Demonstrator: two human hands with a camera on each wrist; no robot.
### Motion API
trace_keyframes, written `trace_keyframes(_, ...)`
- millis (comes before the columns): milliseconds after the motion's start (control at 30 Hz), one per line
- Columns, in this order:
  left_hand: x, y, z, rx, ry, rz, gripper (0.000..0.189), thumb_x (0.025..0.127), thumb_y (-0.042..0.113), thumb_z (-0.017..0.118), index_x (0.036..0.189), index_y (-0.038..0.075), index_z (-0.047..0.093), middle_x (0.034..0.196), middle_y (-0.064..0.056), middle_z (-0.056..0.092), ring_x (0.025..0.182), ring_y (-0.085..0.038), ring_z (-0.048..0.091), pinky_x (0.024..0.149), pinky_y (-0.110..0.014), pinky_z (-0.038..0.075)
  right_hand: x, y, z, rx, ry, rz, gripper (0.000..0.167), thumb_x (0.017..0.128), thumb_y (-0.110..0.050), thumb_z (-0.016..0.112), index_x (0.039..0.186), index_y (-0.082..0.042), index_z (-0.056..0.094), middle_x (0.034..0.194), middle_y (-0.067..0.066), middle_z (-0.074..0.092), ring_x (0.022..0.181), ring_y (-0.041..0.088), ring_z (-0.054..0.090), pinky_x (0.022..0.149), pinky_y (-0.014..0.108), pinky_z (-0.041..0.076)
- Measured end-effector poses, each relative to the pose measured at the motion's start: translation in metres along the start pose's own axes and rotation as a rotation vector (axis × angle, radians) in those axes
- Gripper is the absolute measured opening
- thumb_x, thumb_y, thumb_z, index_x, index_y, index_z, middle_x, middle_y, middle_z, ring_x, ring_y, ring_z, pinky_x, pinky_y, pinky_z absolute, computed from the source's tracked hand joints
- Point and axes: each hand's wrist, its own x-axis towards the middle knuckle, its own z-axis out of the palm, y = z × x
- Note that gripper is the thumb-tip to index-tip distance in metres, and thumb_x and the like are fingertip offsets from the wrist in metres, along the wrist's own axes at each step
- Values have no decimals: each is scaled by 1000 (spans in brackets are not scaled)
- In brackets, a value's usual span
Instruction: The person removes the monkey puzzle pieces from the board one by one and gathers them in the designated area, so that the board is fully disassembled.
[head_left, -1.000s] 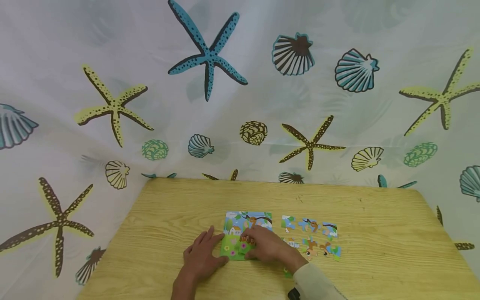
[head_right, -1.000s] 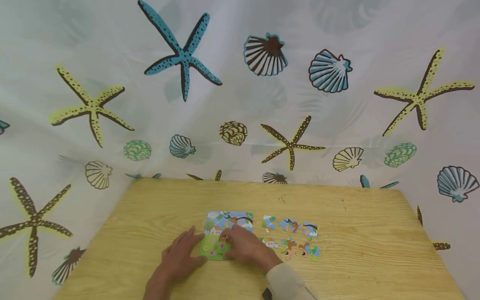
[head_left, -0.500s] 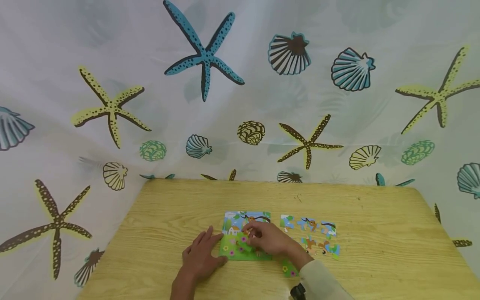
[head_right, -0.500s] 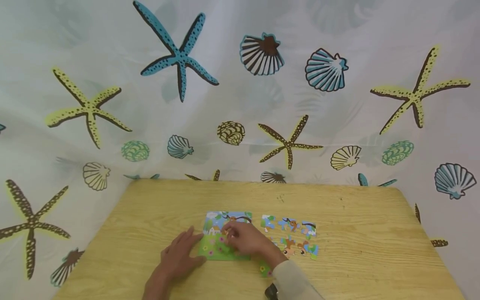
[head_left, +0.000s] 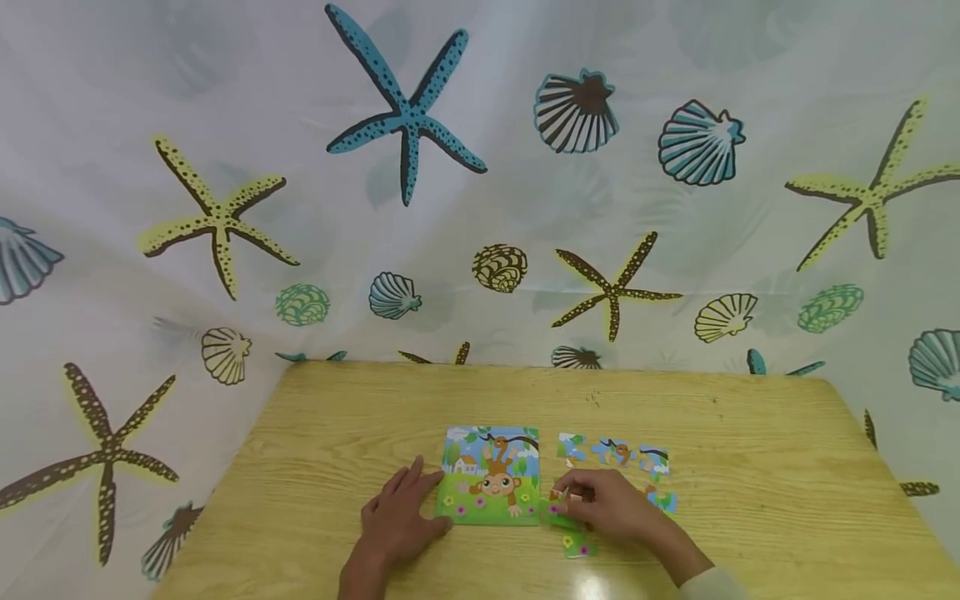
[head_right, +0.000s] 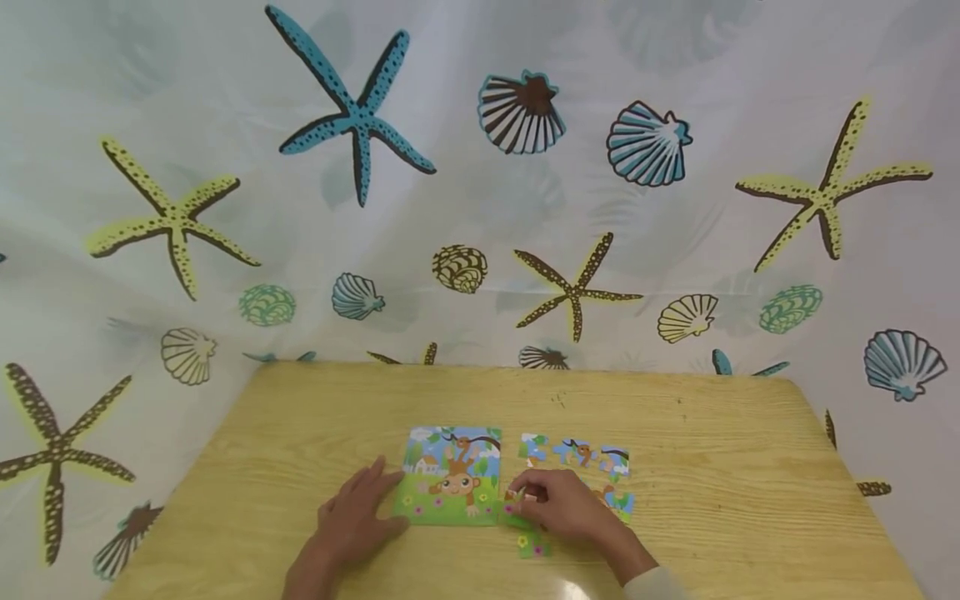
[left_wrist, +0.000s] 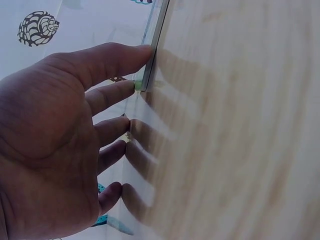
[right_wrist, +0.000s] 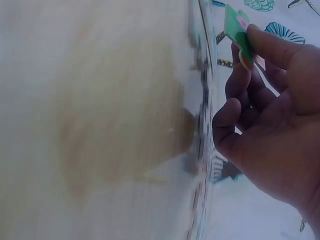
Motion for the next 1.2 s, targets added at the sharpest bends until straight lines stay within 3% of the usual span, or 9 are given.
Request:
trace_keyframes(267, 1, -1, 0, -13, -14, 1, 68, 78, 38, 74, 141, 26, 51, 161, -7, 26, 147, -35, 21, 105, -71, 19, -33, 16, -23, -82, 22, -14, 20, 93, -36, 64, 105, -21, 68, 77, -9, 57, 60, 0, 41, 55, 21, 41)
trace_keyframes(567, -4, -5, -3, 7, -22, -21, 68, 79, 40, 74, 142, 27, 49, 161, -7, 25, 147, -36, 21, 105, -73, 18, -56, 24, -34, -118, -25, 29, 18, 93, -27, 64, 107, -16, 68, 77, -9, 56, 62, -1, 40, 54, 19, 40)
trace_keyframes(767, -1, -6, -2, -9, -18, -15, 67, 80, 39, 74, 142, 28, 49, 162, -7, 24, 147, -35, 20, 105, -72, 18, -60, 20, -33, -152, 10, 41, 24, 90, -30, 68, 107, -13, 70, 86, -8, 59, 71, 2, 46, 61, 19, 45)
trace_keyframes(933, -1, -4, -3, -17, -17, -11, 67, 80, 38, 74, 141, 26, 50, 161, -8, 25, 147, -35, 21, 104, -71, 18, -60, 22, -29, -250, 44, -14, 23, 84, -34, 73, 101, -18, 72, 91, -10, 59, 79, 3, 50, 68, 19, 47)
trace_keyframes(1100, -2, -1, -3, -15, -15, -7, 67, 80, 37, 74, 141, 25, 50, 161, -8, 25, 147, -35, 21, 104, -71, 19, -58, 18, -25, -373, 49, -29, 17, 83, -36, 74, 96, -25, 73, 87, -15, 54, 76, -2, 47, 67, 19, 47)
trace_keyframes(1200, -1, 1, -3, -13, -17, -3, 67, 80, 36, 74, 141, 25, 50, 161, -8, 26, 147, -36, 21, 104, -72, 19, -53, 14, -22, -354, 53, -64, 11, 87, -27, 71, 97, -22, 72, 85, -15, 55, 73, -3, 46, 66, 19, 47)
